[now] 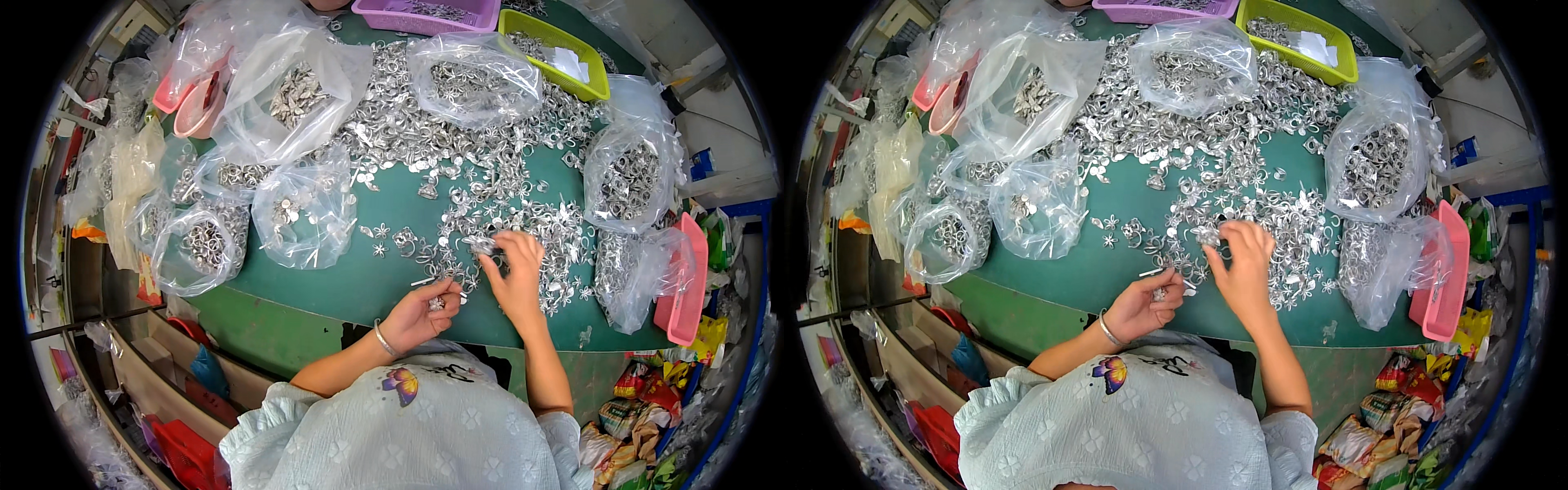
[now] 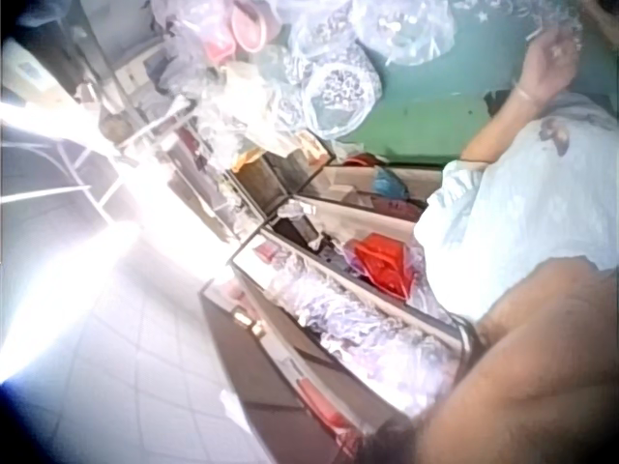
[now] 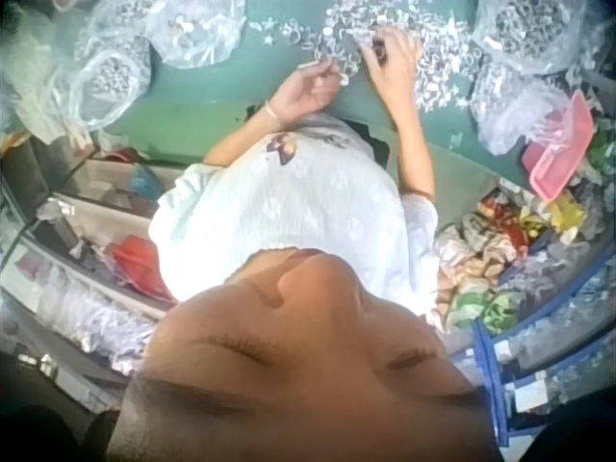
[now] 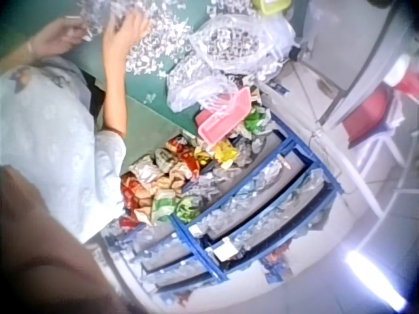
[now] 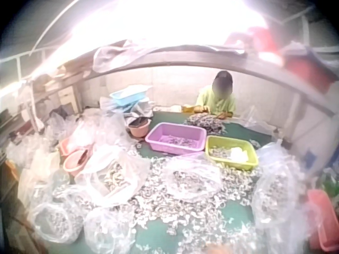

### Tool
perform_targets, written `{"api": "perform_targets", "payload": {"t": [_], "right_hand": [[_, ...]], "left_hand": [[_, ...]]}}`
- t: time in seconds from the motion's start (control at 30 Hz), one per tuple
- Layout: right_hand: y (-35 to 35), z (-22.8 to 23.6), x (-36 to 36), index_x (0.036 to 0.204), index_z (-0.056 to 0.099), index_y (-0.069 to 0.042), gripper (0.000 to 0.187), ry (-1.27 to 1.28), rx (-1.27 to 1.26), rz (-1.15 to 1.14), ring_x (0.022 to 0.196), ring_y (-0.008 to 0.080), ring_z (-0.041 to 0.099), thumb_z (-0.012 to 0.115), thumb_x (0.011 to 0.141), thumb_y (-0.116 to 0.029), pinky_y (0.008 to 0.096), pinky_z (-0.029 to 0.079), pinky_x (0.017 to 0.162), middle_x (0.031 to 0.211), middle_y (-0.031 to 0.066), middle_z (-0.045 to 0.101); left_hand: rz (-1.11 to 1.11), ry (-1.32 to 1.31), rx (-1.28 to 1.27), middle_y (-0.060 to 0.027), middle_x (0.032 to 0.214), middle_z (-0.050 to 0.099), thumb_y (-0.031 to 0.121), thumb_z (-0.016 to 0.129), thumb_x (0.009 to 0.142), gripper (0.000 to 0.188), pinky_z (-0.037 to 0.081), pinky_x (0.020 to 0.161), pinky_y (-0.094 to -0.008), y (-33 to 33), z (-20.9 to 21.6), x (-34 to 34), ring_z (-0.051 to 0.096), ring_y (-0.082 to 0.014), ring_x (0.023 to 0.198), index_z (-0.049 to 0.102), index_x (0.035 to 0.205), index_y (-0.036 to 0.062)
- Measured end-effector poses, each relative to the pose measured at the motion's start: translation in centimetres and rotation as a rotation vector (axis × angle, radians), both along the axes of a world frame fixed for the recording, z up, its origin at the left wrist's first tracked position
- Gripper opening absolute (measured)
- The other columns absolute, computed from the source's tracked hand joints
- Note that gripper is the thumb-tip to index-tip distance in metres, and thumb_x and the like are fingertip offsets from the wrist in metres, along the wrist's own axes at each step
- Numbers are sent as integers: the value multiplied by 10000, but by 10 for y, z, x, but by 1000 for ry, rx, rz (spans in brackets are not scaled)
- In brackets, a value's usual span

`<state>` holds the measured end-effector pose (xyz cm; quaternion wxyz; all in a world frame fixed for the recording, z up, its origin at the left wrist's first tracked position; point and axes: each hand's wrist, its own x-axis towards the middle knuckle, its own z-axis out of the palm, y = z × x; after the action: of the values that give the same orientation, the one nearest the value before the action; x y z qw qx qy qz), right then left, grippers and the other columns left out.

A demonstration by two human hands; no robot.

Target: The person repeatedly picks up small silver metal rings and decorative charms from a green table, links them together by hand, and places the assembled pieces back onto the table. The workspace contains numerous plastic bags and trays filled with similar components.

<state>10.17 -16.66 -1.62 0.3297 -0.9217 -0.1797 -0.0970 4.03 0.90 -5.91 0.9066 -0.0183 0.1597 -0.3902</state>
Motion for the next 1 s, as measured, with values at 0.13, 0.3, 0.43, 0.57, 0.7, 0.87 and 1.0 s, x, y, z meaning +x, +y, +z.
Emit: {"api": "perform_targets", "payload": {"t": [0.13, 0.3, 0.43, 0.57, 0.7, 0.87, 1.0], "right_hand": [[-26, 7, -12, 898, 544, -15, 239, -89, -182, -291, 1002, 293, 439, 646, 713, -126, 407, 286, 868, 1033, 120, 503], [-11, 9, -13, 953, 543, -33, 254, -148, -162, -205, 1047, 302, 408, 624, 727, -115, 435, 260, 887, 1080, 120, 471], [16, -12, -3, 838, 552, -17, 193, -65, -322, -118, 1001, 270, 430, 647, 693, -102, 444, 264, 865, 1002, 96, 487], [5, -5, -1, 757, 548, -15, 124, -38, -302, -82, 981, 275, 437, 636, 690, -72, 455, 263, 865, 968, 99, 493], [2, 2, -12, 696, 542, -36, 85, -46, -163, -99, 978, 263, 447, 625, 674, -38, 442, 273, 865, 934, 82, 503], [5, 26, -13, 719, 543, -36, 96, 191, 95, 187, 966, 276, 471, 625, 669, -44, 384, 329, 819, 947, 92, 531], [6, 12, 49, 999, 536, -19, 348, -70, 24, -63, 1073, 330, 431, 664, 707, -158, 408, 337, 875, 1114, 156, 495]], "left_hand": [[18, 91, 343, -16, 714, 445, 141, 419, 900, 238, 462, 676, -264, -4, 32, 2, 426, -94, 604, 485, 1086, 8], [9, -28, 223, -1, 664, 407, 107, 398, 902, 243, 436, 693, -272, -3, 15, -3, 397, -60, 534, 480, 1112, 16], [-22, -83, 176, 10, 647, 387, 108, 376, 909, 253, 391, 600, -214, -1, 16, -2, 337, -31, 472, 479, 1122, 18], [-39, -71, 246, -5, 685, 428, 124, 370, 914, 268, 370, 569, -202, 3, 18, -4, 362, -42, 492, 474, 1135, 14], [-23, 80, 372, -38, 765, 485, 168, 379, 921, 302, 369, 543, -192, -3, 32, 2, 402, -65, 548, 455, 1165, 7], [95, 307, 452, -39, 748, 486, 222, 402, 921, 312, 322, 459, -171, -18, 69, 22, 373, -66, 518, 464, 1142, 11], [-32, 14, 127, -9, 652, 392, 281, 386, 927, 308, 275, 391, -176, -2, 12, 1, 322, -66, 458, 518, 1052, 33]]}}
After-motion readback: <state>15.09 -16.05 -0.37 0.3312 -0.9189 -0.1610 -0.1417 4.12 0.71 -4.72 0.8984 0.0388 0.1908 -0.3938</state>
